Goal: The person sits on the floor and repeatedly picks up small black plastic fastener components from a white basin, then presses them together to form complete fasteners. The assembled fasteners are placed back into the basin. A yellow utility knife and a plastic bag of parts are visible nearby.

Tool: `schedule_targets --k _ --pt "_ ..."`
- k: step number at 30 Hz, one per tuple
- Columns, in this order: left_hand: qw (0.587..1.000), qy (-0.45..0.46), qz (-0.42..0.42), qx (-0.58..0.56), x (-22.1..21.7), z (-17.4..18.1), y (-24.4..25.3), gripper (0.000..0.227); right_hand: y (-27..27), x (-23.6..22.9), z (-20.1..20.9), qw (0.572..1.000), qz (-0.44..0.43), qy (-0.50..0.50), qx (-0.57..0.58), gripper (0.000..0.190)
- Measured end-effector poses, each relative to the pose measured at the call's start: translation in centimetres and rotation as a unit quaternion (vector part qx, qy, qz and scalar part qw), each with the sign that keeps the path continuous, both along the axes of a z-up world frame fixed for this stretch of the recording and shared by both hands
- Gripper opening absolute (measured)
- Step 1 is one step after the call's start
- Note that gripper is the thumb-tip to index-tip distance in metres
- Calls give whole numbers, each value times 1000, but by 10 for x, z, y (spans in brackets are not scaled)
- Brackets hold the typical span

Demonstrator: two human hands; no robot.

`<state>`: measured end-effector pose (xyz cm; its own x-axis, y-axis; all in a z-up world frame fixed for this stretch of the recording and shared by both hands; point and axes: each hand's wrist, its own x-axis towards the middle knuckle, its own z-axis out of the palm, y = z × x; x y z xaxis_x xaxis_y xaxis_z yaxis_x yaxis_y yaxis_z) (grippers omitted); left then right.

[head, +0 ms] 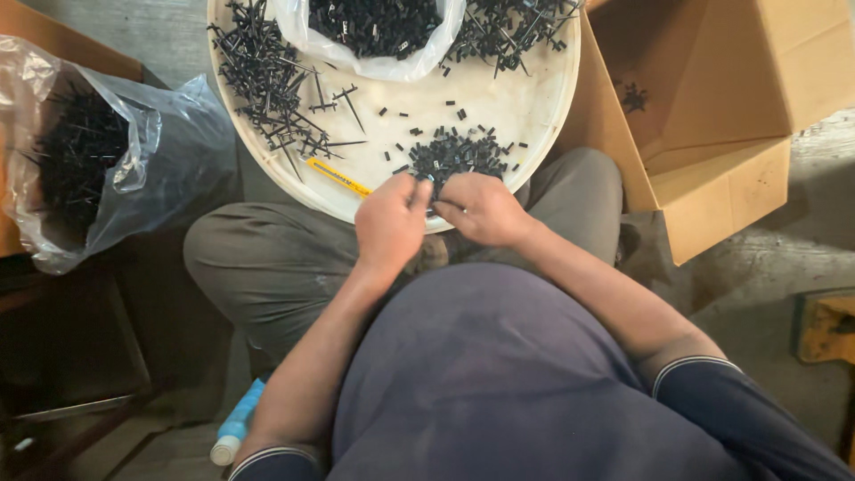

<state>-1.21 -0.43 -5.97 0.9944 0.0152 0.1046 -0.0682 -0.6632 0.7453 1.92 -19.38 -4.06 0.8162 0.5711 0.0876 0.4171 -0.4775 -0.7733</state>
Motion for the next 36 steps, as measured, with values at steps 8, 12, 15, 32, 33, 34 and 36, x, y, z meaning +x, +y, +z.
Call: schedule_targets --k 8,12,15,32,33,34,36 --pt "761 290 179 -552 3 -60 -7 15 -4 9 -2 975 67 -209 -27 16" --pt "731 212 267 -591 18 -57 26 26 -16 15 -18 986 -21 -151 -73 18" --pt "800 116 242 -536 39 -41 65 16 -31 24 -28 987 -124 -58 -82 10" --pt "930 43 178 -318 130 -17 141 80 -30 34 -26 958 -121 -237 -108 22" --pt "934 26 165 -316 124 -18 140 81 -30 47 -20 952 -127 -248 -128 25" --pt "934 25 162 -317 118 -22 134 78 -37 62 -13 946 -117 -268 -142 28" --pt "940 6 168 -296 102 -25 127 69 -40 95 -6 935 -111 -287 -176 37"
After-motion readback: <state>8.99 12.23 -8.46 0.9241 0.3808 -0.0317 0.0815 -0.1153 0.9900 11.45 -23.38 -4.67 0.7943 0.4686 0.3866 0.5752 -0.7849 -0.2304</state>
